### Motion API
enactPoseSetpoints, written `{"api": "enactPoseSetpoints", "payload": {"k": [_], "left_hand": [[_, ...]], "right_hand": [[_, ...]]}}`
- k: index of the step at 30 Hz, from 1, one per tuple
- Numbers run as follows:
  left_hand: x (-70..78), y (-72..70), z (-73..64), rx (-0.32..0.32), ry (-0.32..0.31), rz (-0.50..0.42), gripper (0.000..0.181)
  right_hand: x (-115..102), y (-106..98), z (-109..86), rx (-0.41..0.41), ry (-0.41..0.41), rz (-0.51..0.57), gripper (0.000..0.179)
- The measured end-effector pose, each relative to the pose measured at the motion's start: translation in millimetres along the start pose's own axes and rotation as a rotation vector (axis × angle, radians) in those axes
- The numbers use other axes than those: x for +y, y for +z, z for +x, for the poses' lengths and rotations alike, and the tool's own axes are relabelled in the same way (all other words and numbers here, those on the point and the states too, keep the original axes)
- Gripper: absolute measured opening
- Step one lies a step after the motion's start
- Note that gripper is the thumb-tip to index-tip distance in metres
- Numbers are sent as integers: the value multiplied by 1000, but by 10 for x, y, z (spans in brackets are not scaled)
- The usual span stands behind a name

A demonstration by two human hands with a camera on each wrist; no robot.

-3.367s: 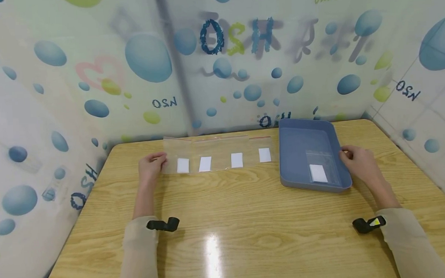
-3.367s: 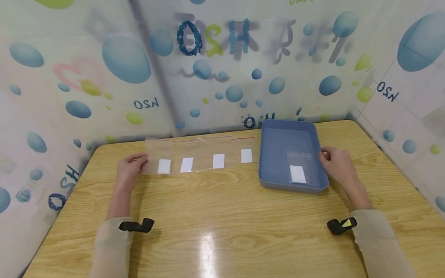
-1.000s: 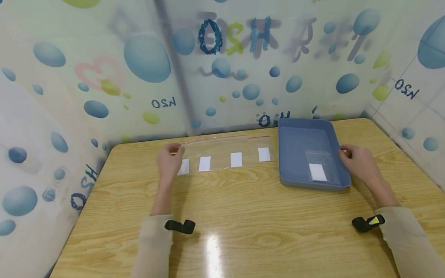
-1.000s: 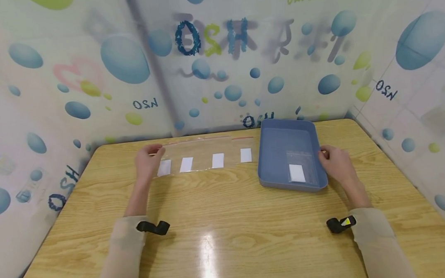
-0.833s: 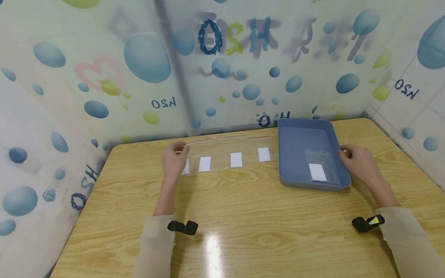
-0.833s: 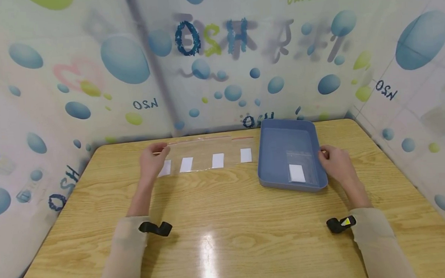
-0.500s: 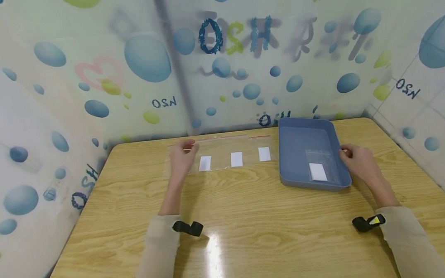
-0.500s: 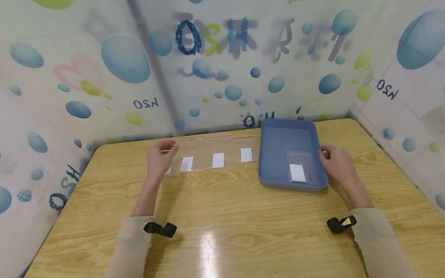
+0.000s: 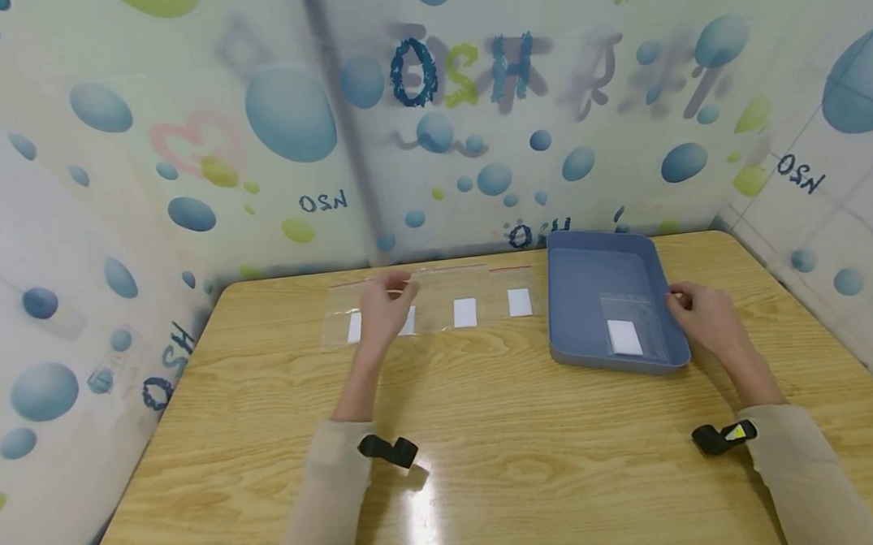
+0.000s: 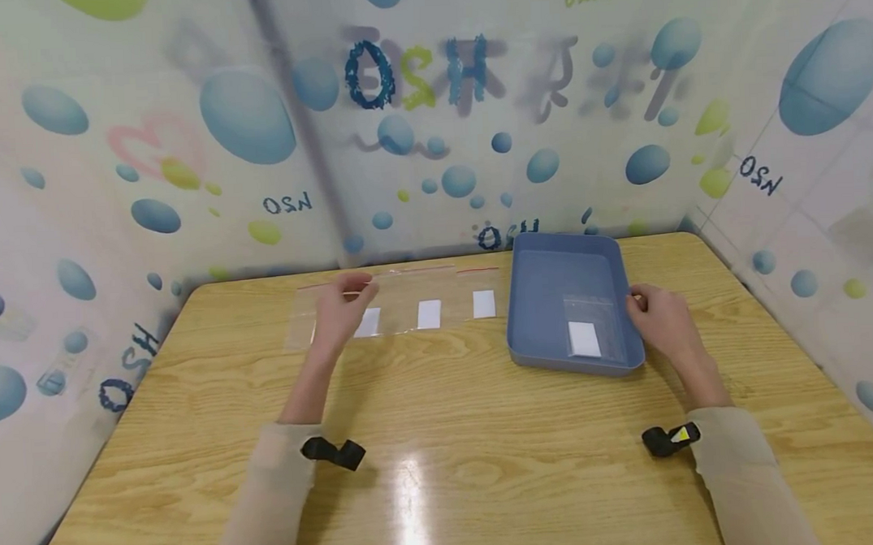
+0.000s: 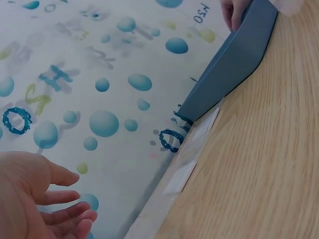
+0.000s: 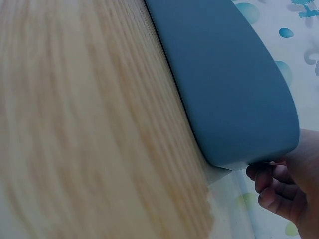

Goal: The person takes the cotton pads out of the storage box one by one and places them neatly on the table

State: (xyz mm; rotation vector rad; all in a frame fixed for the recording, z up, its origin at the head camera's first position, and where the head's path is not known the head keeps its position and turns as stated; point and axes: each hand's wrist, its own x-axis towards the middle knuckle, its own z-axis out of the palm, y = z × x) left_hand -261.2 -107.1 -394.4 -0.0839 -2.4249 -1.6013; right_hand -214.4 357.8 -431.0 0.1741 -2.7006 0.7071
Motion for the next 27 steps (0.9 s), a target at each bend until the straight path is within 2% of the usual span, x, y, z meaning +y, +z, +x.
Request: {"api": "enactPoseSetpoints", "payload": {"k": [18,27], "left_hand": [[274,392,-92,-134,32,-33,26],[346,634,-145,-205,52,-53,27]], "right_hand": [[-23,-9,0,-13,22,2,26],[-35,-10,6,-17,31,-3,26]]}}
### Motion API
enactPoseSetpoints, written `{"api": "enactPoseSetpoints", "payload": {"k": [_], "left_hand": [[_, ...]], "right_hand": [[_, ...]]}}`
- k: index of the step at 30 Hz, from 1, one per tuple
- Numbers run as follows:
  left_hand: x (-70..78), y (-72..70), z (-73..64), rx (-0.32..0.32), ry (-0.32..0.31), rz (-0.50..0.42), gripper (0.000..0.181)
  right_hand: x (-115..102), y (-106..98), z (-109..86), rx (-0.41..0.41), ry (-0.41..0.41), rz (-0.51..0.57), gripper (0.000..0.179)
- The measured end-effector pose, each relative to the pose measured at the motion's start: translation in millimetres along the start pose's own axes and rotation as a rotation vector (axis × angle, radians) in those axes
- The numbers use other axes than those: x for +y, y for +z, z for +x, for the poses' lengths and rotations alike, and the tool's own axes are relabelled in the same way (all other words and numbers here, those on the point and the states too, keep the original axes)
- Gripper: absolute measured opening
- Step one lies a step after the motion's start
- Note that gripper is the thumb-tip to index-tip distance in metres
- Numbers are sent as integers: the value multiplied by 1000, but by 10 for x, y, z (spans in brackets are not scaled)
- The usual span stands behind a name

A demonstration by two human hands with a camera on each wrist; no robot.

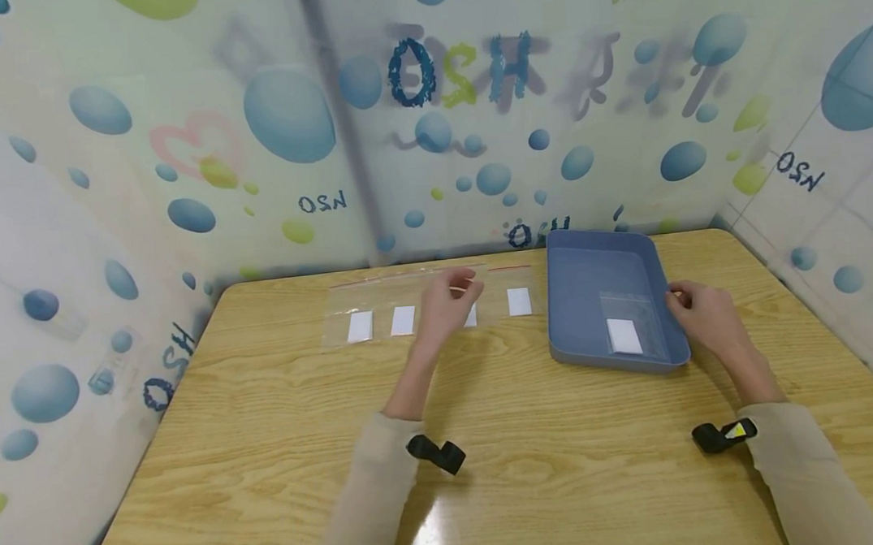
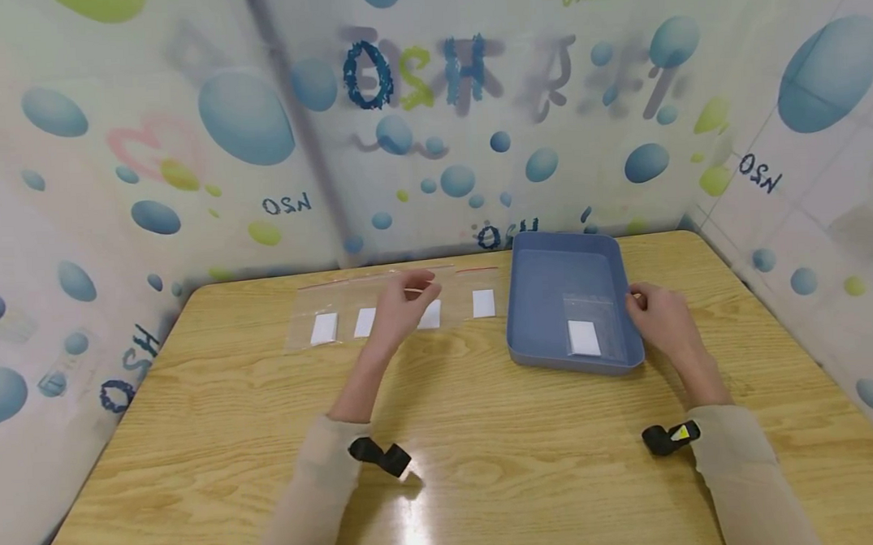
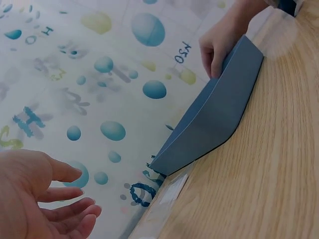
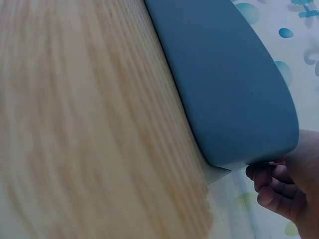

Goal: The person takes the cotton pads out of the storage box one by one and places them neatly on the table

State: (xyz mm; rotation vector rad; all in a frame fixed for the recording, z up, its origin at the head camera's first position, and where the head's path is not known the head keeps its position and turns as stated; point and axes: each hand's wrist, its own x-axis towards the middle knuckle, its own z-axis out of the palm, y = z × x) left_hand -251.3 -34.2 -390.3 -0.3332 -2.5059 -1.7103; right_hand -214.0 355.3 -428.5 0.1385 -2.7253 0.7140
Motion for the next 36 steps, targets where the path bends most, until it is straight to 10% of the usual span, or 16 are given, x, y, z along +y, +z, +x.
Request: {"api": "enactPoseSetpoints", "payload": {"k": [36], "left_hand": [[390,1042,-82,-196,14,-41,28]], "right_hand": [[6,-2,17,2,12,-9,28]]}}
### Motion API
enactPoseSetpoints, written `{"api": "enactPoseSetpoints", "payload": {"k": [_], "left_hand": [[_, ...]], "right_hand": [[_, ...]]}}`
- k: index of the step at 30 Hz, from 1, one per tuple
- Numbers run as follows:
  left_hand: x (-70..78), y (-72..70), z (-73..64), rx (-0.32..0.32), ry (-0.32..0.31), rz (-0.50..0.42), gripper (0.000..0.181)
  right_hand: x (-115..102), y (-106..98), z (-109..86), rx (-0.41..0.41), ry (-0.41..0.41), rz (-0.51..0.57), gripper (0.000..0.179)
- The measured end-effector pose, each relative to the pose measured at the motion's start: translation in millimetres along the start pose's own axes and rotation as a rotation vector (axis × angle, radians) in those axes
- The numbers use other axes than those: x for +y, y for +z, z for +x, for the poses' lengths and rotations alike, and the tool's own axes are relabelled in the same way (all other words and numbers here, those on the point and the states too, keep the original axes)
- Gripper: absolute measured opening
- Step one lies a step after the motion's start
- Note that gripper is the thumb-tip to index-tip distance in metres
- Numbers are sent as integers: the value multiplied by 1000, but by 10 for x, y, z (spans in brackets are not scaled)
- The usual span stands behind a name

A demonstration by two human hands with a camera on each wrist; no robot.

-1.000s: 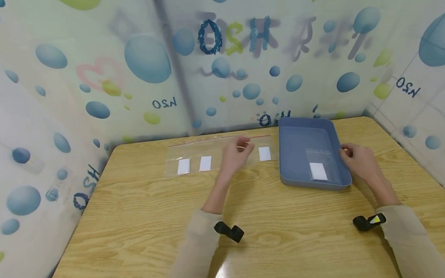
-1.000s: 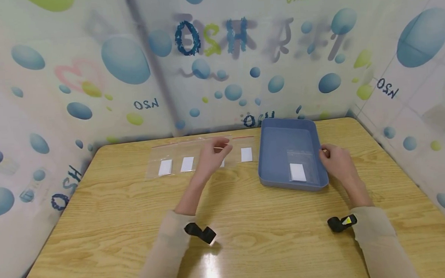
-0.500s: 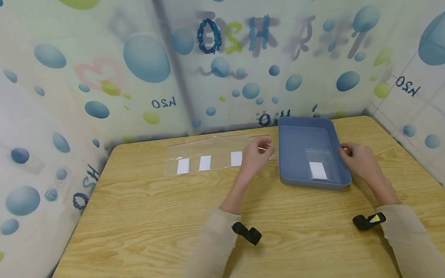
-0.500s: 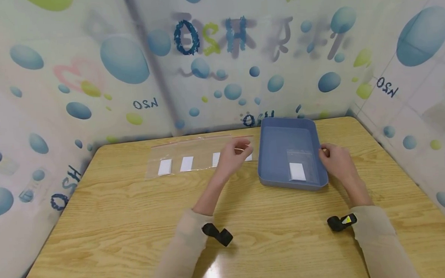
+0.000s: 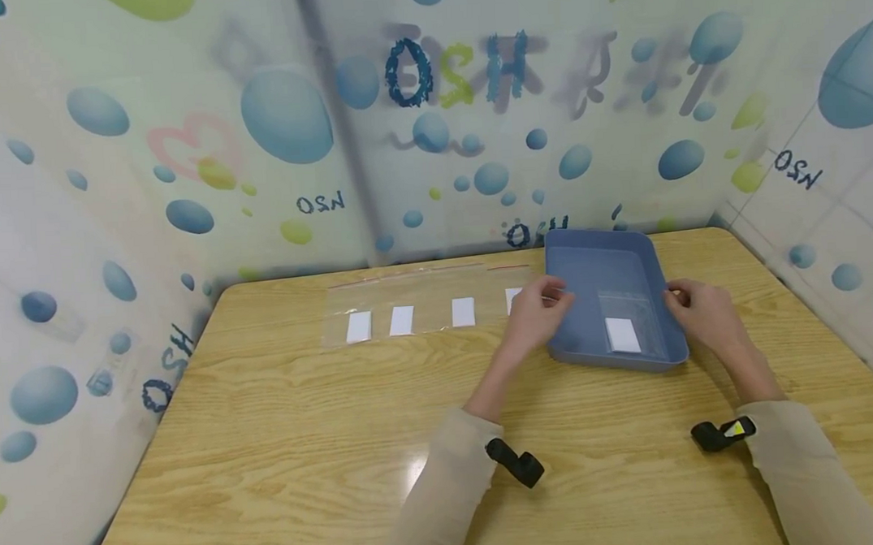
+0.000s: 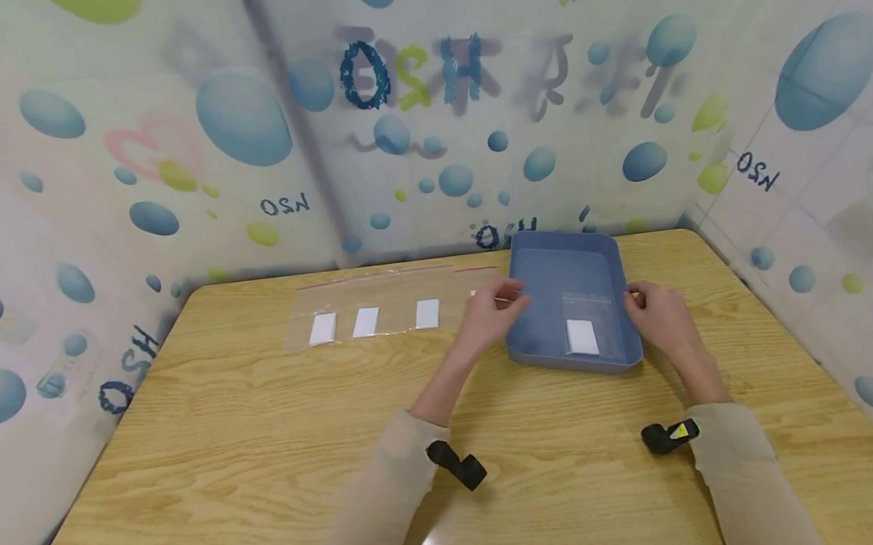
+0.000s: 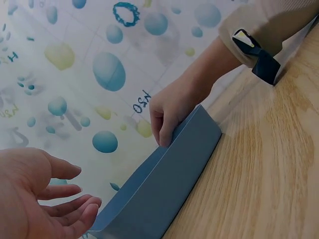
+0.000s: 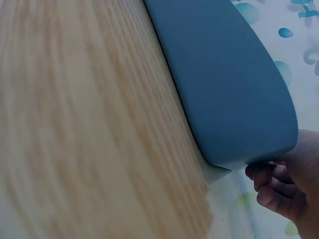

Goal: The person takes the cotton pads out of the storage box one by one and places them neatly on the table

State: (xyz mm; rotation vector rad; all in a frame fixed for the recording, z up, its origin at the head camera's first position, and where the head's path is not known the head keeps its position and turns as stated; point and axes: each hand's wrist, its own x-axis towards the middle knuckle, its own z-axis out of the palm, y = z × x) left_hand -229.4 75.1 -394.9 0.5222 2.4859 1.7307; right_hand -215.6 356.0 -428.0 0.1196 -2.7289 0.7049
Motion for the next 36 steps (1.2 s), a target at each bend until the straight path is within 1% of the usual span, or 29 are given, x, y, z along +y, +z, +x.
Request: {"api": "enactPoseSetpoints", "payload": {"k": [5,8,12,16,21,25,31,36], "left_hand": [[0,120,16,-16,12,0,28],[-4,182,23,-27,10,-16,28],[-9,256,29,-31,-2,-24,27],[-4,328,35,-21,-21,-9,27],[14,424,45,1,-90,-11,28],[36,490,61,8,-158,24,30],[33,582,104,-18,-257,62,37],[28,644,143,-42,-311,63,42]], "right_hand": [[-2,2,-3,0,1,4,28],[1,0,-5,2,-2,10,28],[11,-1,-6,8,-10,14,27],[28,2,-5,9,-18,15,27],[37,5,0,1,-13,14,28],[33,3,1,-3,-12,19,28],[32,-1,-1,2,-39,28,27],[35,3,-1,3,-40,27,27]]}}
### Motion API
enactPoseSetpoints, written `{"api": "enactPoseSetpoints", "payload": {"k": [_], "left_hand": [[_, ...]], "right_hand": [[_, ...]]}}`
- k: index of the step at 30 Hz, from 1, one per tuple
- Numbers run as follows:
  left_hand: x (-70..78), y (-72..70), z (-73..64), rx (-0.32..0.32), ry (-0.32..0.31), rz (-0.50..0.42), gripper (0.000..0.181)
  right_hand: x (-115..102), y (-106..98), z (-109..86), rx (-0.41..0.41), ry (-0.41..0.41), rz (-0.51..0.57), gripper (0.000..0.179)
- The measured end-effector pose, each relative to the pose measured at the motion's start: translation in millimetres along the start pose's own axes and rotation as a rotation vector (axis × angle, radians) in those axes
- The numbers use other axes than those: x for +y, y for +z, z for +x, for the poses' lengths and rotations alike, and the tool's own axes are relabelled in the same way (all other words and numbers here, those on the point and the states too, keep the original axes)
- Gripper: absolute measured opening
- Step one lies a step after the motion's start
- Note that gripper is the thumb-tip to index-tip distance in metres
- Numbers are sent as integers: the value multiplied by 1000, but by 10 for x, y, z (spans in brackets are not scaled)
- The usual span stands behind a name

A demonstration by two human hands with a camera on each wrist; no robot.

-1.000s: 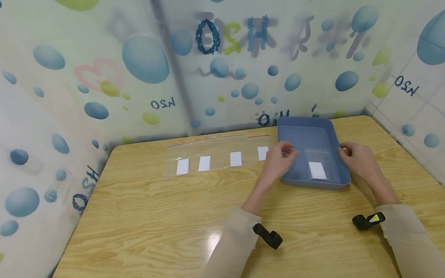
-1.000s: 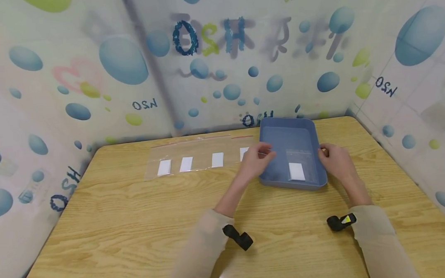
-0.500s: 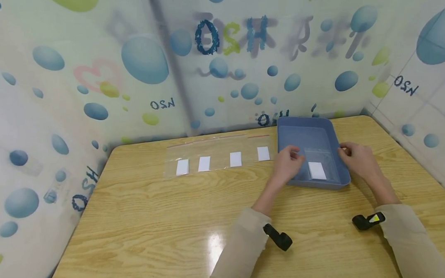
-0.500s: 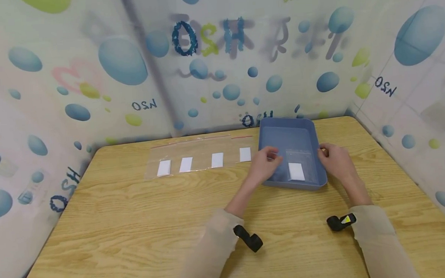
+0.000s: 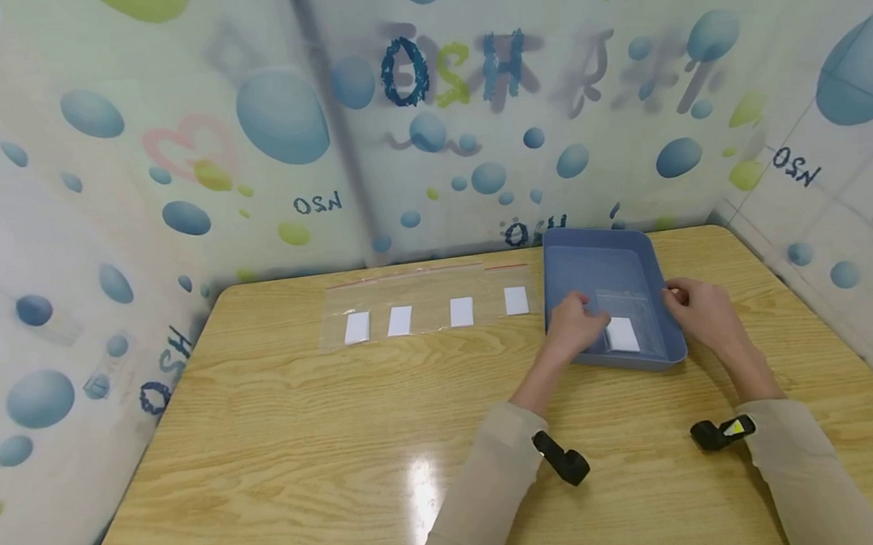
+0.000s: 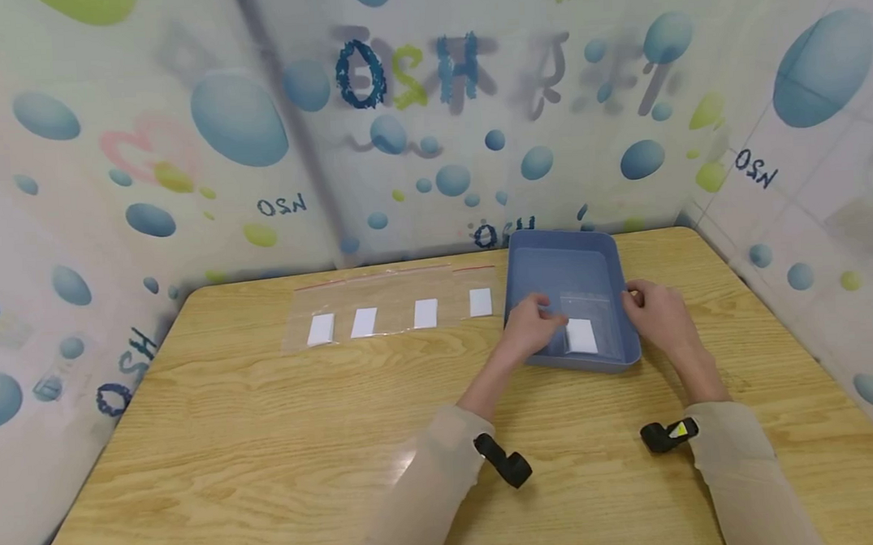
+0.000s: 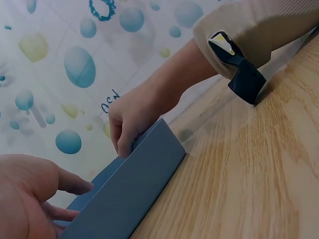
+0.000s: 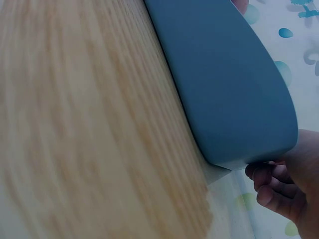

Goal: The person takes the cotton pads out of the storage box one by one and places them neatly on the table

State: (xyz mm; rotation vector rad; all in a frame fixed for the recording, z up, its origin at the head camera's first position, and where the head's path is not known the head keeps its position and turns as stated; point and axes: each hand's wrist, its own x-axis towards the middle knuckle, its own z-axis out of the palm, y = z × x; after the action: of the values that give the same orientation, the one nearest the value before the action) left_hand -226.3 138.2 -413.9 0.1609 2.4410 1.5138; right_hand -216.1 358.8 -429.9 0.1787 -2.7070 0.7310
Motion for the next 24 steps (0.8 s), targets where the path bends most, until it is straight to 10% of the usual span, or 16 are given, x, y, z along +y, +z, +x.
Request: {"api": "enactPoseSetpoints", "payload": {"k": [14,19,24], "left_hand": [[68,100,18,-20,-83,-22,45],[60,131,45,-40,-85,-57,19],[47,173,58,-46,-80,-89,52]], "right_hand": [[21,8,10,17,-4,-12,25],[19,5,9,15,5,-11,26],[14,4,4,16,-3,-14,26]]}}
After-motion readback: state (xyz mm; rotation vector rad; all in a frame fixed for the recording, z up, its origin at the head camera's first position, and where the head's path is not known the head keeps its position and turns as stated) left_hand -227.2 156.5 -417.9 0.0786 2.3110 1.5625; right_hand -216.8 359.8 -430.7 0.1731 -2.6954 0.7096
